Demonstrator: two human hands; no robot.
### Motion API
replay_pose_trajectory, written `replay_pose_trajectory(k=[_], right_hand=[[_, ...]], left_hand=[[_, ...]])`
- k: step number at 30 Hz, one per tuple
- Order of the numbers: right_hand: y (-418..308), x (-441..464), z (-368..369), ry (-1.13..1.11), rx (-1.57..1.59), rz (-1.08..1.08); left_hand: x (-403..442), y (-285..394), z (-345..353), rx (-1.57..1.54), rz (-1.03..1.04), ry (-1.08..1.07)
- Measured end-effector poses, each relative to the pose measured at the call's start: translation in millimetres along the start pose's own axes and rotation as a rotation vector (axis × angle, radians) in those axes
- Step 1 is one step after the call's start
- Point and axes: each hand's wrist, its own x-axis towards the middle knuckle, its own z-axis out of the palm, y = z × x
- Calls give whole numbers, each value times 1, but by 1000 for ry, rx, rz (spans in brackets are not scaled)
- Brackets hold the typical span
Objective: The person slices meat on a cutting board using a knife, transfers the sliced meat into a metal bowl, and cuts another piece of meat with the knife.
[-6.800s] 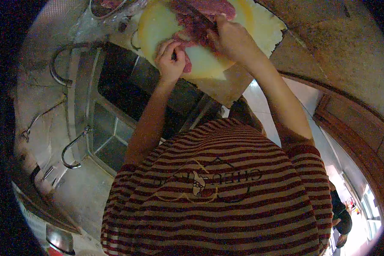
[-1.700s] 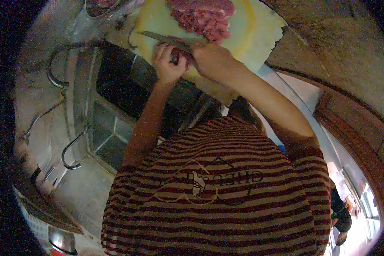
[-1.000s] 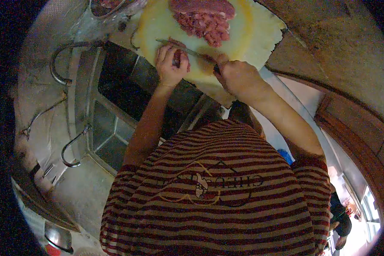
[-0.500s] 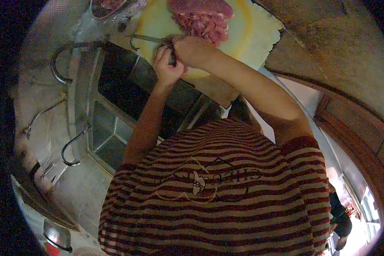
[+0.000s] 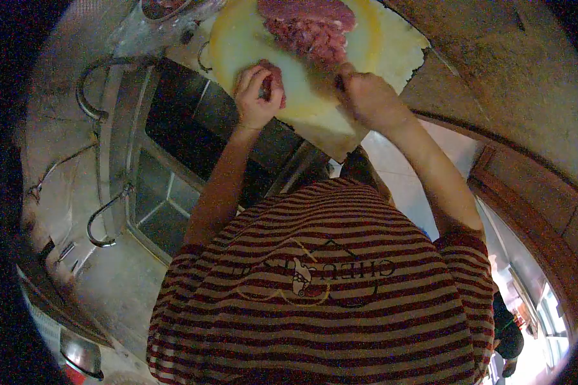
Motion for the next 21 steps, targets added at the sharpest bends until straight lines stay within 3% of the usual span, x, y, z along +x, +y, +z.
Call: replay_pose_trajectory(k=[8, 10, 13, 18, 21], right_hand=[[-32, -10, 14, -119, 16, 13], [-32, 5, 17, -60, -1, -135], [-39, 35, 28, -18, -52, -114], [-57, 92, 43, 70, 56, -265], [-63, 90, 30, -88, 173, -105]], left_hand=[[2, 3, -2, 27, 6, -17], [-1, 3, 0, 7, -17, 16], [-3, -2, 1, 7, -24, 14], [-5, -4, -2, 6, 21, -9], [-5, -6, -4, -1, -94, -95]])
